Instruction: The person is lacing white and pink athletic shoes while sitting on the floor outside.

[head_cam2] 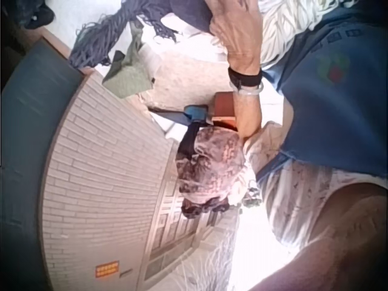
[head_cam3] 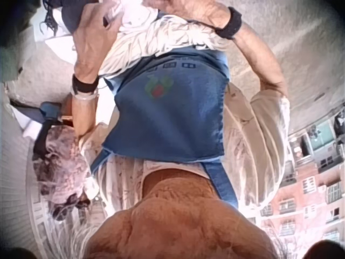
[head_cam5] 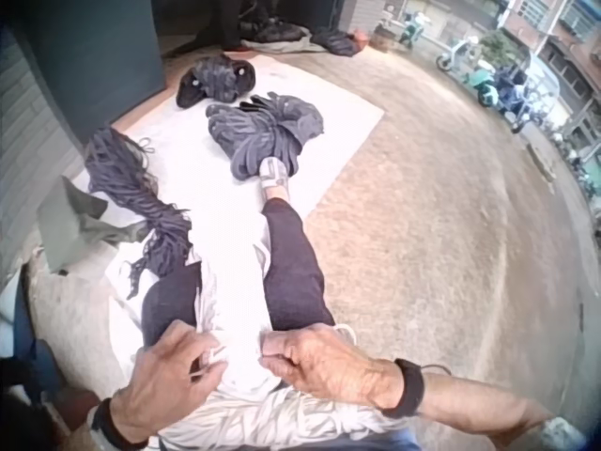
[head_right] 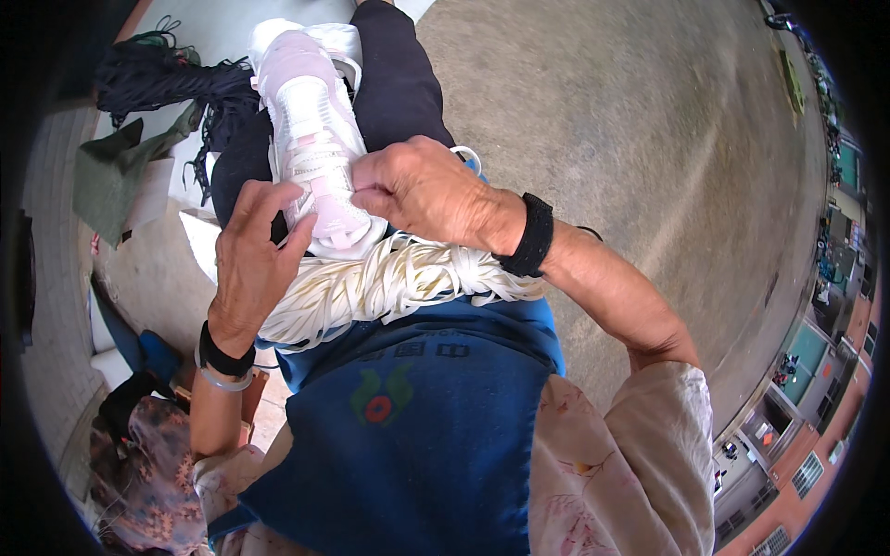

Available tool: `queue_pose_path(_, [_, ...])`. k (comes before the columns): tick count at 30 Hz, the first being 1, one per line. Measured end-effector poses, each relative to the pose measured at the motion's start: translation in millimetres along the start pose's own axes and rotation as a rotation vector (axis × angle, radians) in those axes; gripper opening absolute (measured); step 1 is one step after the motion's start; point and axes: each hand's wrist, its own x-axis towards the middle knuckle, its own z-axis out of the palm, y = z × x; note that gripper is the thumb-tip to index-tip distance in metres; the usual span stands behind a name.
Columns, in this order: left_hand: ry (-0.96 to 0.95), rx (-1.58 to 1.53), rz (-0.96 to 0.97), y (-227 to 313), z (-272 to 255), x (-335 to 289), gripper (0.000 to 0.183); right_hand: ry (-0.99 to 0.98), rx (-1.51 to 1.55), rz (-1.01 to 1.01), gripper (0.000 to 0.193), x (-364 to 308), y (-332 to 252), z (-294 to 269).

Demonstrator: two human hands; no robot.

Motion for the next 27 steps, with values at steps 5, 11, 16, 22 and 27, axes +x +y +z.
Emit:
queue_pose_path(5, [0.022,0.119,-0.057,6,3,-9,0.023,0.087,-0.645,-0.301,0.017,-4,-14,-15])
queue_pose_path(11, [-0.129,0.092,-0.23,1,-4,-12,0.017,0.033,-0.388,-0.113,0.01,-11,18,-19])
queue_pose_path(16, [-0.111,-0.303,-0.336,-24,-31,-2,0.009,0.121,-0.362,-0.188,0.01,-6,26,-19])
queue_pose_path(22, [0.078,-0.217,-0.2,-67,-34,-6,0.01,0.302,-0.274,-0.041,0.014,-10,5,-22])
queue_pose_path(27, [0.346,-0.384,-0.472,-52,-78,-8,0.022,0.103,0.062,0.031,0.02,-16,-22,-25])
